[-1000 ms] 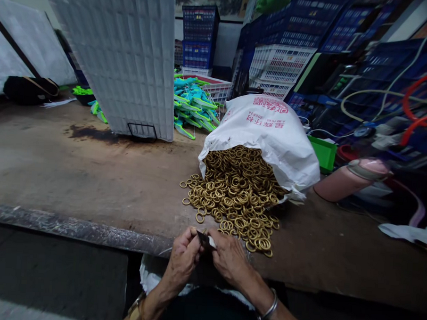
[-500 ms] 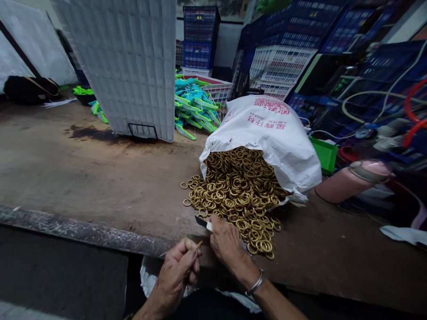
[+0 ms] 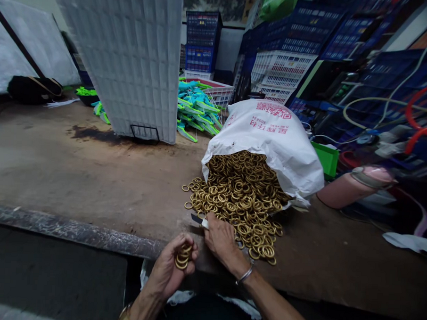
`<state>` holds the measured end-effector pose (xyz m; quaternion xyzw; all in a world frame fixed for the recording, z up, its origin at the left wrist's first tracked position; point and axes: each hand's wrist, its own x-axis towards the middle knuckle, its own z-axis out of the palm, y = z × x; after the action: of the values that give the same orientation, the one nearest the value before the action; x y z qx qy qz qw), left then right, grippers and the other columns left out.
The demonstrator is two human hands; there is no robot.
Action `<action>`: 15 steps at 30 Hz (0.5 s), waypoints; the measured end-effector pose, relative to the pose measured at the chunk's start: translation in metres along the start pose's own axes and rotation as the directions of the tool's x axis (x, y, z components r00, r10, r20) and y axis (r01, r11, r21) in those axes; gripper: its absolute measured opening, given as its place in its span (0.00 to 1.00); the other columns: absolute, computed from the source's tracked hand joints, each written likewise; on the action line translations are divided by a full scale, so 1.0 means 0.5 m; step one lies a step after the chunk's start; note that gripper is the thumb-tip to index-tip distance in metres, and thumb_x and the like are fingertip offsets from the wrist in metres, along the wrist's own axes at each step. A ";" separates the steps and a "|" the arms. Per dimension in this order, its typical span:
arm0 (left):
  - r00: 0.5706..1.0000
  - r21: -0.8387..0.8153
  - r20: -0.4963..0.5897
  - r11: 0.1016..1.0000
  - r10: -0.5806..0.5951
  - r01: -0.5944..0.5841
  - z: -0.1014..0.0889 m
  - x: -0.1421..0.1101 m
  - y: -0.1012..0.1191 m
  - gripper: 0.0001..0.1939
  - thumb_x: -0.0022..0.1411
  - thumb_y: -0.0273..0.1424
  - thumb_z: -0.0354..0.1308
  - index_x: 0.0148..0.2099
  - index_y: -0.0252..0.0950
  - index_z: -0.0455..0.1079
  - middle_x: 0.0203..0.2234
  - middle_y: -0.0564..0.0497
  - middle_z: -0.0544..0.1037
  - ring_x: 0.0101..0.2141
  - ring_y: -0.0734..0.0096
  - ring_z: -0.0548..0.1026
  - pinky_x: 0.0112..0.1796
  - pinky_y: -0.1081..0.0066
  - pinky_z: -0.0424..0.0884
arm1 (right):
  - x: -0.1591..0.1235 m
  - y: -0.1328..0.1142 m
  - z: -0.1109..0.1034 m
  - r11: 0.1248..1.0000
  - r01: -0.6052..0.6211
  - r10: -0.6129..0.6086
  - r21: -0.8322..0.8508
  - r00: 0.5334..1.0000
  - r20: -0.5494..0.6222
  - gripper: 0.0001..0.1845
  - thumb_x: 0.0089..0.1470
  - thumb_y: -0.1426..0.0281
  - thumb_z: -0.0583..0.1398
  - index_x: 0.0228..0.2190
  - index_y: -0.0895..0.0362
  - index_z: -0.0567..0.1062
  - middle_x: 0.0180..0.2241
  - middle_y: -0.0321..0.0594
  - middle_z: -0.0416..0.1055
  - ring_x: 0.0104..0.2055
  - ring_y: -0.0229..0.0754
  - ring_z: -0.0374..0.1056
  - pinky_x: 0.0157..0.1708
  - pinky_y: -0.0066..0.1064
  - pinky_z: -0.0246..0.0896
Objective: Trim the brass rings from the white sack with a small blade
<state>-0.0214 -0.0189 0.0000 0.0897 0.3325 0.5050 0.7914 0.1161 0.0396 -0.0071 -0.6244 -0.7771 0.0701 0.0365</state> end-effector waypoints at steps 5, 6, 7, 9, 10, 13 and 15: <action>0.994 0.126 -0.048 0.988 0.093 -0.086 0.007 0.017 -0.006 0.10 0.49 0.34 0.60 0.27 0.34 0.63 0.23 0.53 0.69 0.22 0.77 0.68 0.15 0.81 0.58 | -0.014 0.021 -0.018 0.970 0.037 -0.039 0.240 0.999 0.001 0.04 0.47 0.74 0.51 0.28 0.57 0.65 0.22 0.34 0.65 0.23 0.34 0.58 0.23 0.26 0.42; 0.989 0.198 -0.052 0.972 0.139 -0.126 0.008 0.020 -0.008 0.10 0.49 0.34 0.60 0.29 0.35 0.63 0.22 0.55 0.69 0.21 0.78 0.67 0.15 0.81 0.58 | -0.017 0.022 -0.026 0.943 0.028 -0.038 0.330 0.999 0.023 0.04 0.47 0.74 0.50 0.25 0.57 0.64 0.20 0.33 0.63 0.22 0.33 0.56 0.23 0.25 0.41; 0.981 0.282 -0.052 0.945 0.187 -0.165 0.010 0.023 -0.011 0.10 0.49 0.34 0.60 0.31 0.35 0.64 0.20 0.56 0.69 0.19 0.79 0.66 0.15 0.81 0.58 | -0.020 0.023 -0.034 0.904 0.013 -0.041 0.428 0.998 0.057 0.05 0.46 0.74 0.50 0.22 0.57 0.63 0.19 0.31 0.60 0.22 0.32 0.54 0.22 0.24 0.41; 0.963 0.461 -0.038 0.860 0.265 -0.218 0.013 0.027 -0.016 0.13 0.49 0.36 0.59 0.36 0.35 0.65 0.17 0.58 0.67 0.15 0.81 0.62 0.13 0.81 0.57 | -0.026 0.024 -0.047 0.779 -0.036 -0.076 0.626 0.986 0.151 0.07 0.46 0.74 0.50 0.19 0.57 0.61 0.18 0.30 0.57 0.21 0.31 0.51 0.21 0.22 0.41; 0.959 0.537 -0.022 0.812 0.284 -0.228 0.016 0.028 -0.018 0.14 0.50 0.37 0.59 0.37 0.35 0.65 0.15 0.59 0.67 0.14 0.82 0.60 0.13 0.81 0.56 | -0.029 0.024 -0.051 0.702 -0.071 -0.102 0.708 0.975 0.199 0.07 0.46 0.73 0.51 0.19 0.57 0.61 0.18 0.29 0.57 0.21 0.31 0.51 0.20 0.22 0.42; 0.957 0.651 0.065 0.715 0.282 -0.254 0.023 0.027 -0.022 0.13 0.52 0.37 0.56 0.37 0.33 0.67 0.17 0.56 0.70 0.15 0.81 0.63 0.16 0.80 0.57 | -0.037 0.025 -0.050 0.494 -0.211 -0.135 0.844 0.940 0.314 0.06 0.45 0.70 0.52 0.20 0.58 0.62 0.18 0.29 0.58 0.20 0.30 0.52 0.20 0.21 0.44; 0.951 0.659 0.120 0.694 0.284 -0.290 0.026 0.025 -0.023 0.11 0.53 0.35 0.55 0.36 0.33 0.67 0.20 0.52 0.73 0.20 0.77 0.68 0.21 0.78 0.62 | -0.042 0.026 -0.044 0.402 -0.293 -0.102 0.867 0.927 0.361 0.06 0.44 0.69 0.54 0.20 0.57 0.62 0.17 0.28 0.59 0.19 0.29 0.52 0.19 0.21 0.44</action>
<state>-0.0016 -0.0110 -0.0009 0.4204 0.4697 0.4687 0.6189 0.1361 0.0232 0.0132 -0.5232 -0.5673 0.5953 0.2238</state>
